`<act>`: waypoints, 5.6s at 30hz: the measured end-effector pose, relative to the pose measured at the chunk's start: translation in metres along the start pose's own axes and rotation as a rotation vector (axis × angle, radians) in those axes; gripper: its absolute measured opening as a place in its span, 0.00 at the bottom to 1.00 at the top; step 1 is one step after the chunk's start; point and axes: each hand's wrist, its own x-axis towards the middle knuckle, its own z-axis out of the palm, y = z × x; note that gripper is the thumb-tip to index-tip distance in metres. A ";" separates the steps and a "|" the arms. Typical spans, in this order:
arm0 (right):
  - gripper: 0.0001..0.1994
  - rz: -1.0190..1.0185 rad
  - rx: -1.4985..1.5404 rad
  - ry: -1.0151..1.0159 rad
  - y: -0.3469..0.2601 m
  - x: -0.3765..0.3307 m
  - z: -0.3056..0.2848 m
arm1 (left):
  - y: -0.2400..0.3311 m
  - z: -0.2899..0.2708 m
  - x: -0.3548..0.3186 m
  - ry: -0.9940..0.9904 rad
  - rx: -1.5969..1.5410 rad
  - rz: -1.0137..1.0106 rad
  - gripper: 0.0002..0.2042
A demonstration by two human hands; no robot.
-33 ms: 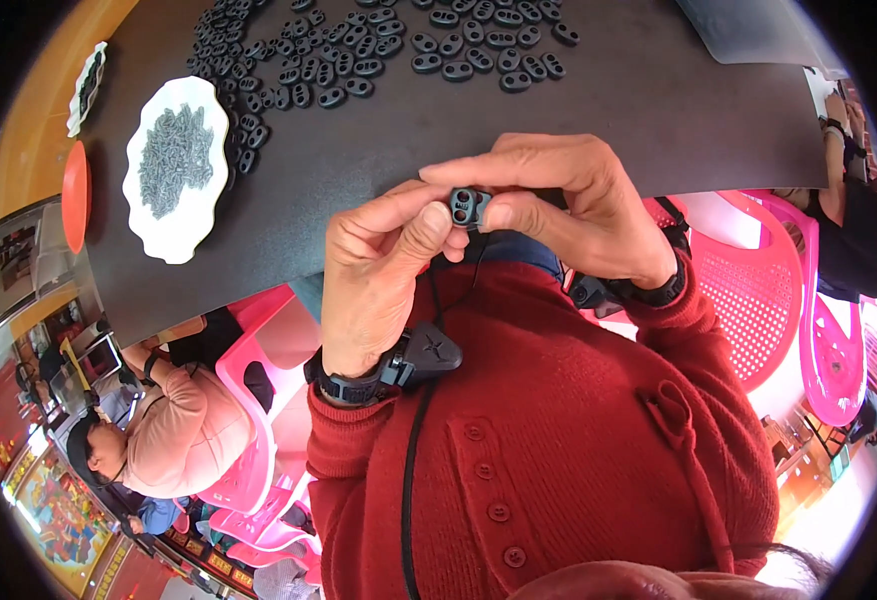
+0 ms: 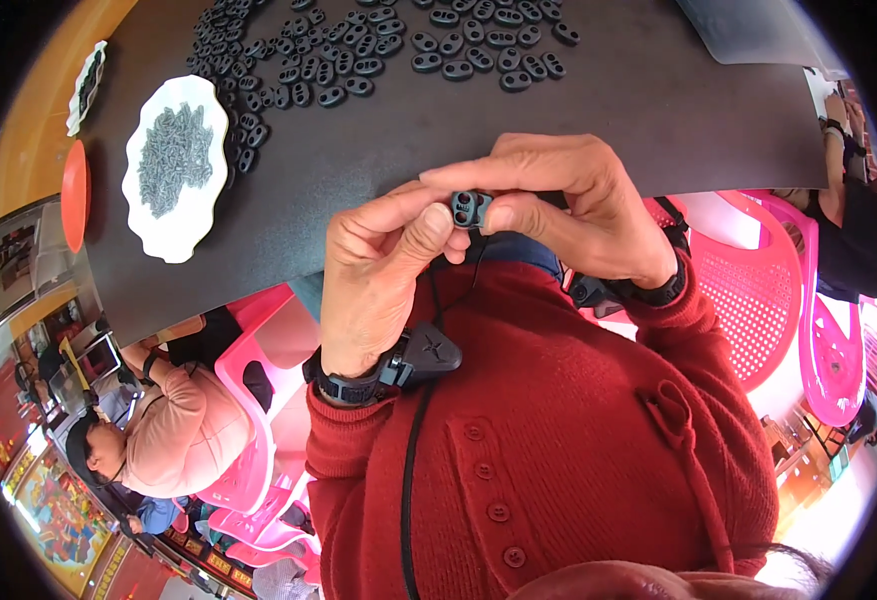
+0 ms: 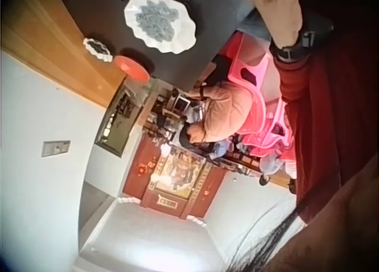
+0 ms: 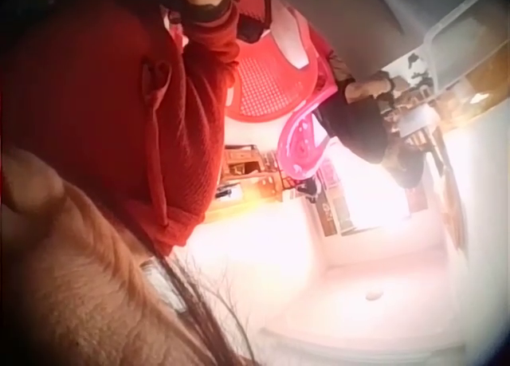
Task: Joining small black plastic ring components together to form a larger mesh or structure.
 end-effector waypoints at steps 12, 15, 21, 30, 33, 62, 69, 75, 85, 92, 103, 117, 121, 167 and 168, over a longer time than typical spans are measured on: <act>0.19 -0.128 -0.162 0.075 0.007 -0.003 0.010 | 0.008 -0.001 -0.010 -0.049 -0.108 -0.079 0.16; 0.21 -0.227 -0.251 0.093 0.010 -0.002 0.012 | 0.006 -0.002 -0.011 -0.062 -0.111 -0.057 0.17; 0.20 -0.328 -0.402 0.128 0.010 -0.001 0.017 | 0.004 -0.003 -0.012 -0.066 -0.102 -0.016 0.16; 0.17 -0.368 -0.442 0.151 0.014 -0.006 0.026 | 0.006 -0.005 -0.016 -0.035 -0.033 0.005 0.12; 0.18 -0.404 -0.444 0.179 0.017 -0.006 0.029 | 0.008 -0.004 -0.017 -0.026 -0.010 0.005 0.12; 0.22 -0.367 -0.491 0.239 0.018 0.001 0.025 | 0.010 -0.005 -0.002 -0.056 -0.118 -0.049 0.14; 0.30 -0.097 -0.423 0.210 0.004 -0.007 0.008 | 0.013 0.001 0.009 -0.021 -0.070 -0.151 0.18; 0.29 -0.078 -0.488 0.247 -0.016 -0.011 -0.021 | 0.018 0.025 0.023 -0.031 0.002 -0.204 0.18; 0.14 -0.172 -0.529 0.283 -0.082 -0.018 -0.082 | 0.042 0.083 0.038 -0.158 0.119 -0.146 0.17; 0.12 -0.144 -0.873 0.434 -0.175 -0.012 -0.134 | 0.059 0.073 0.046 -0.172 0.073 -0.183 0.20; 0.16 0.052 -1.359 0.843 -0.231 0.089 -0.226 | 0.078 0.020 0.031 -0.053 0.056 -0.163 0.16; 0.11 0.226 -1.393 0.044 -0.139 0.149 -0.099 | 0.073 -0.037 0.007 -0.011 -0.114 -0.012 0.15; 0.08 0.260 -1.369 -0.150 -0.110 0.197 -0.073 | 0.077 -0.051 -0.004 -0.035 -0.131 0.005 0.16; 0.09 0.276 -1.213 -0.202 -0.052 0.241 -0.071 | 0.075 -0.003 -0.018 -0.035 -0.151 0.016 0.10; 0.06 0.260 -1.181 -0.179 -0.055 0.240 -0.070 | 0.075 -0.004 -0.017 -0.033 -0.159 0.013 0.10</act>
